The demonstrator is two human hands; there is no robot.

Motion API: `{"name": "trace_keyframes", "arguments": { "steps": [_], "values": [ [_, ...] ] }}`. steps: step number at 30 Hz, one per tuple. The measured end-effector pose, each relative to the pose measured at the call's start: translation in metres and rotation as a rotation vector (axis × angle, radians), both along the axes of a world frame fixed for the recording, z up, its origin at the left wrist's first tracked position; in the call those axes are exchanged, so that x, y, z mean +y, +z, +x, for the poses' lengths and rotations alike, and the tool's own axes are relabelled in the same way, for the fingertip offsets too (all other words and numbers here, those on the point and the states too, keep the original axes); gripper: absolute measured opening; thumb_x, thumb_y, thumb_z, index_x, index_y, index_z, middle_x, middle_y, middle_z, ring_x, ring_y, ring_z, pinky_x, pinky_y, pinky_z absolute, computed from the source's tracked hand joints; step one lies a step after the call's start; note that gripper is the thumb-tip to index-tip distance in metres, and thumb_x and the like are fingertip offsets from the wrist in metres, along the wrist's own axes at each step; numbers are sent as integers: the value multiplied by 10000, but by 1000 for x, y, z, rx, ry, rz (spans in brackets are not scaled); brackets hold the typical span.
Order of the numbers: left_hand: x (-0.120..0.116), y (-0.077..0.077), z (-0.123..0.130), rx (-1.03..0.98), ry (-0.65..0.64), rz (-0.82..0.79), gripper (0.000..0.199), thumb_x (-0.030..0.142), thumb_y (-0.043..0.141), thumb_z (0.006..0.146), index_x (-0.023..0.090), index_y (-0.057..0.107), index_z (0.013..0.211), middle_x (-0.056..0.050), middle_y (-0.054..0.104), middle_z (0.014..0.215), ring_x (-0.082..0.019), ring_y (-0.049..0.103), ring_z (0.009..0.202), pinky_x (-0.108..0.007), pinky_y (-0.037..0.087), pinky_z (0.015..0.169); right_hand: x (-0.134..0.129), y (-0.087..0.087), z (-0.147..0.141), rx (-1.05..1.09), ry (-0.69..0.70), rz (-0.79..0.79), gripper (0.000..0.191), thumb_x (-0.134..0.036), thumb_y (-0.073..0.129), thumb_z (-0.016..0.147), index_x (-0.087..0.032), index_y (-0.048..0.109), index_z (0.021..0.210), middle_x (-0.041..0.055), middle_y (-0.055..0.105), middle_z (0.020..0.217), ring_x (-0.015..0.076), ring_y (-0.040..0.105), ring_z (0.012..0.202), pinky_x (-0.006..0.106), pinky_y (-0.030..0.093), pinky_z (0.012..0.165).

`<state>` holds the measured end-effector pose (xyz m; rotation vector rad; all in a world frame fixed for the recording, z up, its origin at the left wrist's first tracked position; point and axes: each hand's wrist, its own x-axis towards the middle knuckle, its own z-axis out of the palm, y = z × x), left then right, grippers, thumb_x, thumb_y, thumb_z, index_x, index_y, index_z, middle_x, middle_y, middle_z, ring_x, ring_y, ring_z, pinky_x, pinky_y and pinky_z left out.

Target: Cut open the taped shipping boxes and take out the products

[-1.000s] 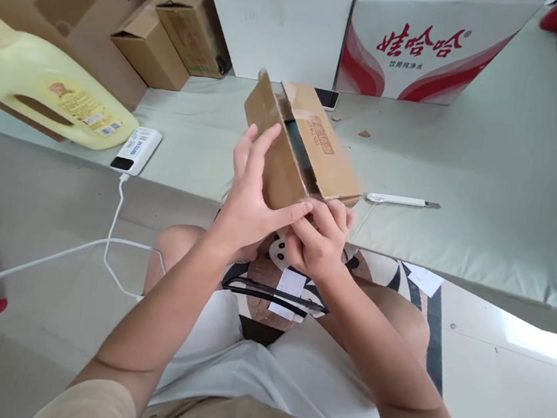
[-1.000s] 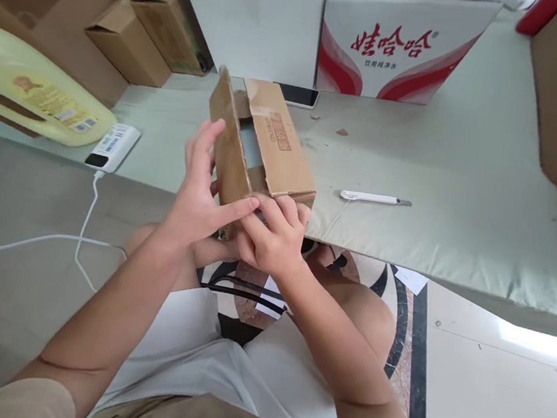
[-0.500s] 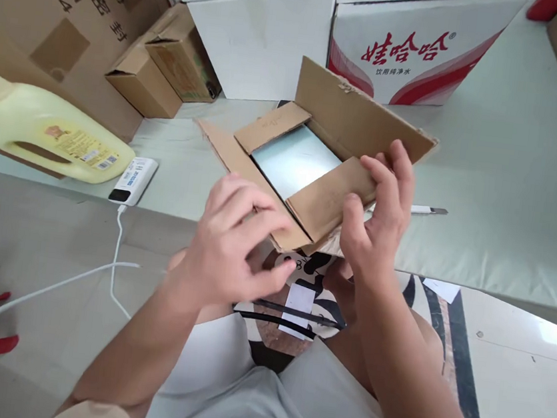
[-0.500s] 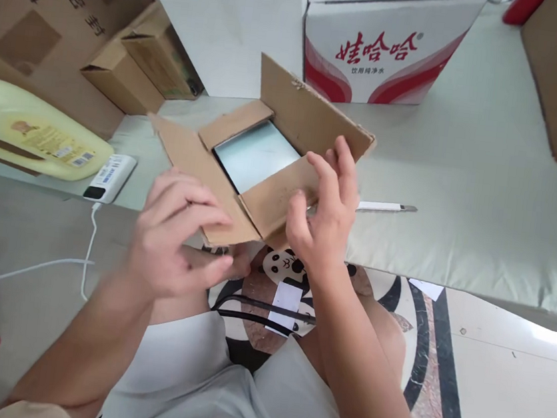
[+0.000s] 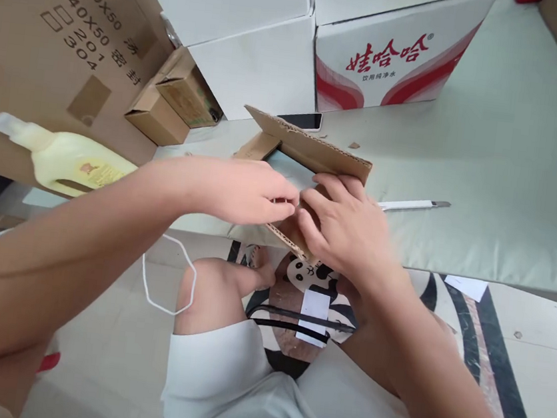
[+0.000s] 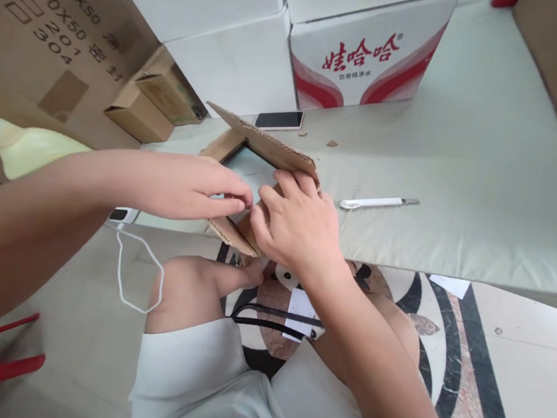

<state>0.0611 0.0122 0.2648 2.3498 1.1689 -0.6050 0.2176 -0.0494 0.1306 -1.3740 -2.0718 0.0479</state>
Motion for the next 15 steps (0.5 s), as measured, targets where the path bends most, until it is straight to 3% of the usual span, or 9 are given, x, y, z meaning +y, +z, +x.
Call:
{"name": "trace_keyframes", "arguments": {
  "steps": [3, 6, 11, 15],
  "values": [
    [13, -4, 6, -7, -1, -115, 239, 479, 594, 777, 275, 713, 743, -5, 712, 737, -206, 613, 658, -319, 462, 657, 0, -1, 2, 19, -8, 7, 204, -345, 524, 973, -233, 694, 996, 95, 646, 1359, 285, 525, 1198, 417, 484, 939],
    [23, -4, 0, 11, 40, -139, 232, 478, 617, 749, 267, 711, 754, -7, 709, 740, -210, 624, 688, -326, 482, 696, -1, -10, 2, 139, -26, 90, 276, -329, 516, 945, -265, 655, 1175, 94, 527, 1501, 289, 505, 1283, 429, 474, 990],
    [33, 1, -23, 49, 234, -54, 232, 509, 702, 731, 281, 739, 763, -17, 678, 698, -251, 667, 735, -406, 526, 836, 5, -36, -7, 517, -9, 534, 392, -299, 406, 916, -287, 541, 1284, 99, 449, 1480, 290, 497, 1339, 486, 430, 1103],
    [33, 6, -37, 118, 239, 179, 313, 537, 739, 739, 274, 777, 904, -33, 666, 694, -308, 688, 830, -549, 508, 979, 10, -45, -13, 515, -98, 505, 375, -387, 355, 923, -282, 536, 1235, 102, 456, 1457, 328, 475, 1359, 568, 429, 1097]
  ]
}}
